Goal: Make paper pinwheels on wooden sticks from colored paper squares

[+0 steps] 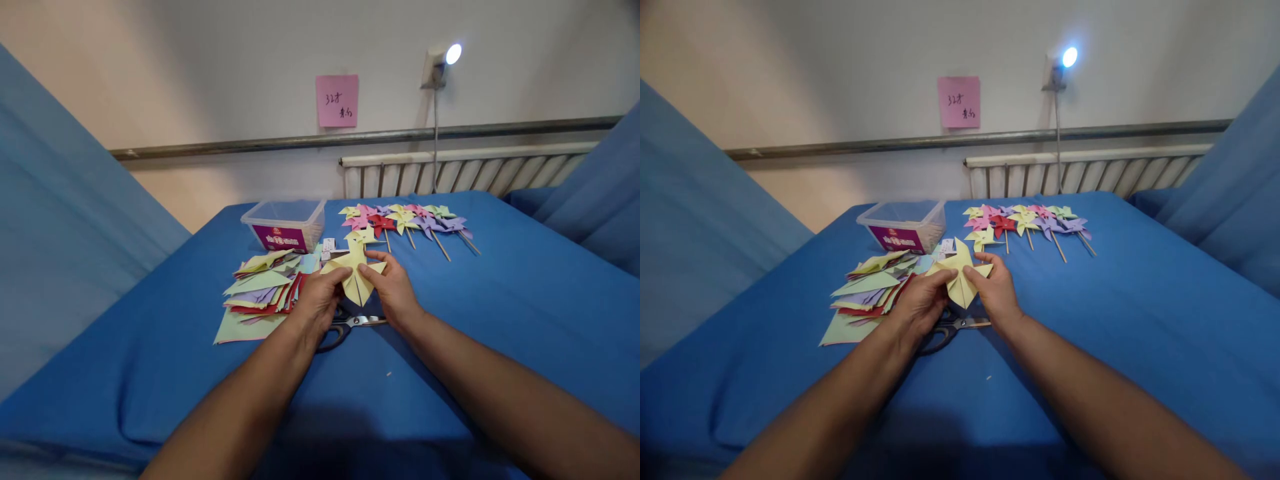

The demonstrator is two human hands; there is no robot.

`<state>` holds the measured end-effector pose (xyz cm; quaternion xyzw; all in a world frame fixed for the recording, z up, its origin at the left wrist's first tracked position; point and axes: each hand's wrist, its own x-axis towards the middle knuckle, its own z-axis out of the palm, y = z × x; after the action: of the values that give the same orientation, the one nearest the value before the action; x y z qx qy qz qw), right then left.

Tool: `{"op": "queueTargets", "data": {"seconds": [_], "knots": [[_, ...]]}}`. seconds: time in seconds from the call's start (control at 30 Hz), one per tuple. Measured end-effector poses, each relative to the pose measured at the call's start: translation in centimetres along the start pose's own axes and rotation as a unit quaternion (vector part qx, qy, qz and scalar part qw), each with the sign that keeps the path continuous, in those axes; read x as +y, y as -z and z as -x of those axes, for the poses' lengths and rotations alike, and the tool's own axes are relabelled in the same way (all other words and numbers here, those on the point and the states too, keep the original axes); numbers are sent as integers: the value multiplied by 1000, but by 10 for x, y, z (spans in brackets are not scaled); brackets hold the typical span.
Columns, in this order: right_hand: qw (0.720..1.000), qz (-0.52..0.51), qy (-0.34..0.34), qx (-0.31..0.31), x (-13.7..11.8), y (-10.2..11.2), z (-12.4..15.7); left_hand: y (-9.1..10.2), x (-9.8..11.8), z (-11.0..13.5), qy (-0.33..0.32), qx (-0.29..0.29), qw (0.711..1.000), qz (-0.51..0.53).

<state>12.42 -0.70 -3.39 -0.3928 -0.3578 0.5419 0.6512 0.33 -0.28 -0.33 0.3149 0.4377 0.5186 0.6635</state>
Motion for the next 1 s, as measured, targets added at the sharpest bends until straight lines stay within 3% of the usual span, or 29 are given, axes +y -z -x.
{"op": "queueTargets", "data": {"seconds": [0.1,0.2,0.3,0.37,0.53,1.0], "knots": [[987,103,117,-39,-2,7,-1,4,9,-2,16,-3,999,36],[940,235,231,-89,-8,12,-1,8,16,-3,31,-8,998,54],[896,309,295,-120,-12,14,1,9,20,-3,44,-20,996,69],[884,321,313,-135,-14,13,3,9,21,-1,48,-28,995,81],[884,317,310,-147,-16,15,2,8,20,0,52,-36,995,82],[945,243,196,-93,-10,17,-5,2,11,3,-34,-19,999,-14]]}}
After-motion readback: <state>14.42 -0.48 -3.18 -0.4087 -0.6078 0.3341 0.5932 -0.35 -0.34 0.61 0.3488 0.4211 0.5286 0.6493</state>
